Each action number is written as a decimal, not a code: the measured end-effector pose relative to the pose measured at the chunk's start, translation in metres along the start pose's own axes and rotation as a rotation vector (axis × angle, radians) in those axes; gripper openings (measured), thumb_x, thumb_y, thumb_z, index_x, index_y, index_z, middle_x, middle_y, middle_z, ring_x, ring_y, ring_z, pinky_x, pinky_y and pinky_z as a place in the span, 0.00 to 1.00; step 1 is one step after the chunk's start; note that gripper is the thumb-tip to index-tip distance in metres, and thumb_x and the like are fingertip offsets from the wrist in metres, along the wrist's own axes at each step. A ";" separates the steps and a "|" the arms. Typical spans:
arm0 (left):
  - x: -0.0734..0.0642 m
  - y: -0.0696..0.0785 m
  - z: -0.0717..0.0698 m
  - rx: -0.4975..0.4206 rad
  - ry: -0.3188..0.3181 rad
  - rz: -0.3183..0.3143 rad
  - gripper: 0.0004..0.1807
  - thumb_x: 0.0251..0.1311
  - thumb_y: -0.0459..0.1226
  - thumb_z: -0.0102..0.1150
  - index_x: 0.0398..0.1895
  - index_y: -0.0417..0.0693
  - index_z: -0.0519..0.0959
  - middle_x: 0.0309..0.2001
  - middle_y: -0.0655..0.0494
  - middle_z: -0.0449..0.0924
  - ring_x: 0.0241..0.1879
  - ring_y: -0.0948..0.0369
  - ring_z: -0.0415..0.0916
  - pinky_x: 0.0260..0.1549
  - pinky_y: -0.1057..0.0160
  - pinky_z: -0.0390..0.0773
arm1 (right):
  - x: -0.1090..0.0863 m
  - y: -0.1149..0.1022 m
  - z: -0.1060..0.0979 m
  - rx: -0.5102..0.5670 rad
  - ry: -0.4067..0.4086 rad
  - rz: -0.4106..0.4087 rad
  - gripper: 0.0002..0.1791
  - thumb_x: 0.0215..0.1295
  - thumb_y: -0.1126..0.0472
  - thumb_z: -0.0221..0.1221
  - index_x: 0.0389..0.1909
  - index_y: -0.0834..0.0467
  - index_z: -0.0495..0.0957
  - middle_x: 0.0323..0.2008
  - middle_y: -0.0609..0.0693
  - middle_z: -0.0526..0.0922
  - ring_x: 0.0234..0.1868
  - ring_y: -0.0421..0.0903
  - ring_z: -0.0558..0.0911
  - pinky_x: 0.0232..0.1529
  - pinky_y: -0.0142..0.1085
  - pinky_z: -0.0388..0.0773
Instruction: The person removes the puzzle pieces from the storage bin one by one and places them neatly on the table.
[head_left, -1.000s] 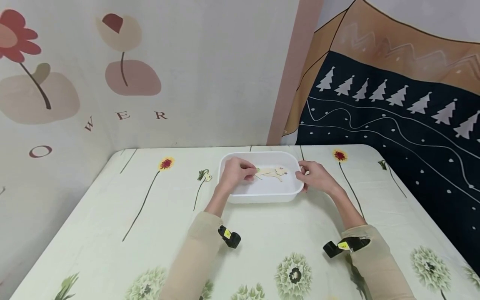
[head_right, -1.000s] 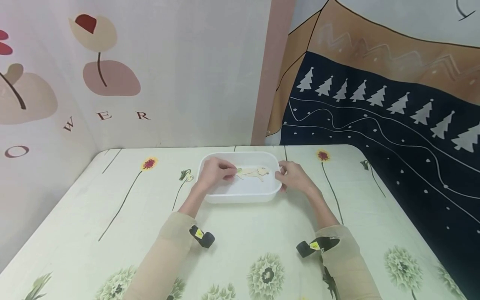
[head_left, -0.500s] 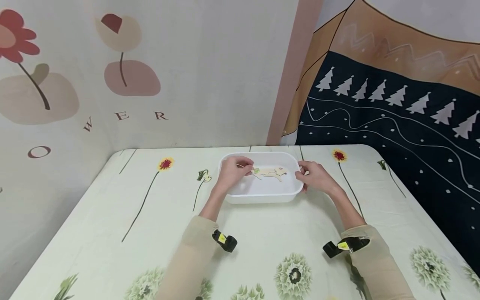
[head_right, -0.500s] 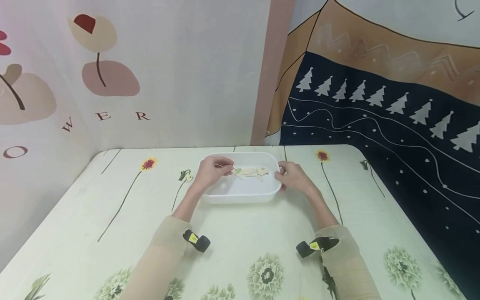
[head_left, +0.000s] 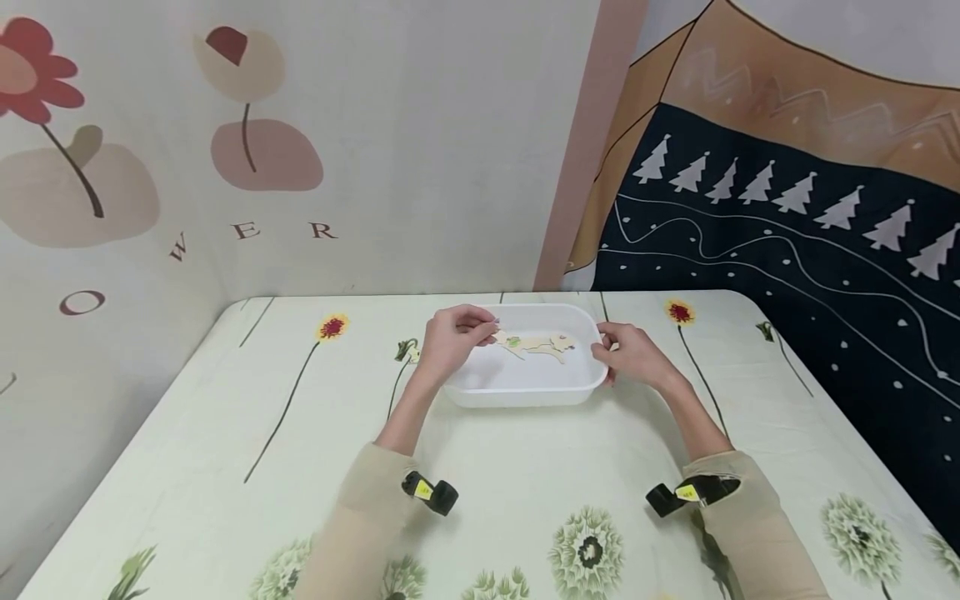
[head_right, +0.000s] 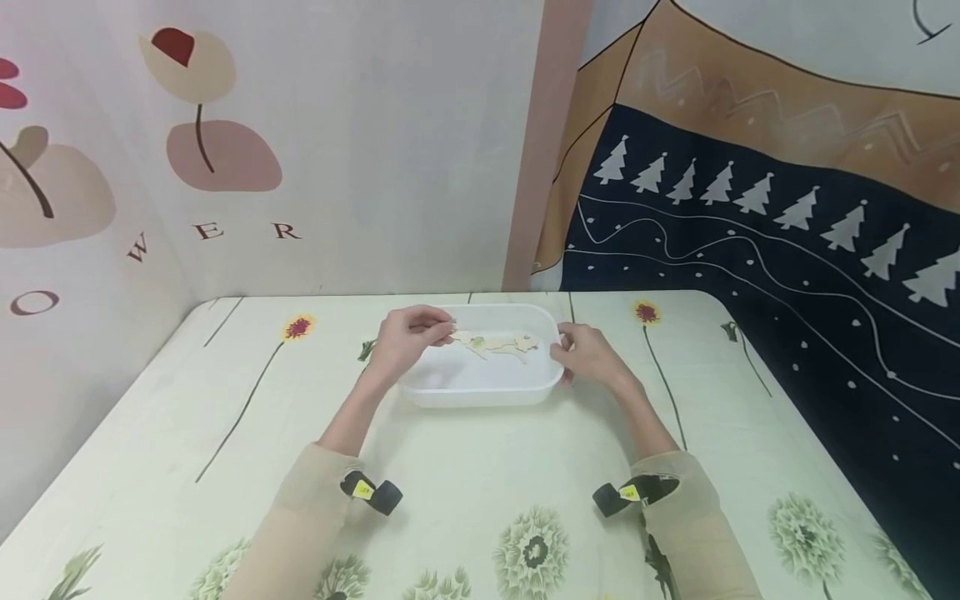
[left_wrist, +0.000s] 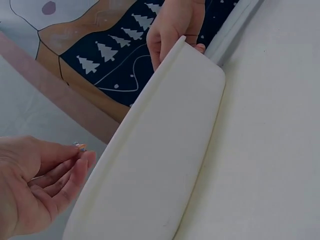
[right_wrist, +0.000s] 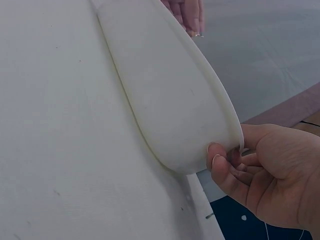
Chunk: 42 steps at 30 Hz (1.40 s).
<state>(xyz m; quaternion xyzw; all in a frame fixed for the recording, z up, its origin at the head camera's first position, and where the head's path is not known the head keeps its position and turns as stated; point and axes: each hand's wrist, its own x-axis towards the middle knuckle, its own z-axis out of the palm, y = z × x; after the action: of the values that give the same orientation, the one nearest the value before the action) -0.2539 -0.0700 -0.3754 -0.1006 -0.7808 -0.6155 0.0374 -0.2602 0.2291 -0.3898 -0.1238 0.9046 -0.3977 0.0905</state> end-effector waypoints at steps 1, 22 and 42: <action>-0.001 0.001 -0.002 -0.010 -0.001 0.006 0.06 0.64 0.29 0.66 0.40 0.34 0.84 0.37 0.42 0.87 0.35 0.49 0.86 0.38 0.64 0.85 | 0.000 0.000 0.000 0.000 0.000 0.000 0.22 0.72 0.67 0.53 0.63 0.71 0.70 0.32 0.54 0.75 0.22 0.46 0.81 0.25 0.32 0.77; -0.020 -0.010 -0.052 0.028 0.107 -0.005 0.10 0.65 0.36 0.66 0.43 0.36 0.83 0.40 0.42 0.86 0.36 0.53 0.85 0.39 0.67 0.83 | 0.003 0.001 0.002 0.000 0.003 0.011 0.22 0.72 0.66 0.53 0.63 0.70 0.71 0.32 0.54 0.75 0.23 0.47 0.81 0.25 0.33 0.77; -0.028 -0.047 -0.106 0.102 0.152 -0.249 0.14 0.69 0.36 0.62 0.50 0.33 0.81 0.47 0.37 0.84 0.36 0.62 0.84 0.45 0.61 0.83 | 0.002 0.005 0.001 0.000 0.020 0.009 0.20 0.71 0.66 0.53 0.61 0.68 0.73 0.31 0.54 0.76 0.22 0.46 0.81 0.24 0.32 0.74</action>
<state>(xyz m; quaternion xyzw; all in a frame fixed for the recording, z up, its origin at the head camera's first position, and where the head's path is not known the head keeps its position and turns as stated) -0.2430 -0.1865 -0.4000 0.0458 -0.8124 -0.5807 0.0248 -0.2628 0.2307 -0.3945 -0.1159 0.9061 -0.3984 0.0830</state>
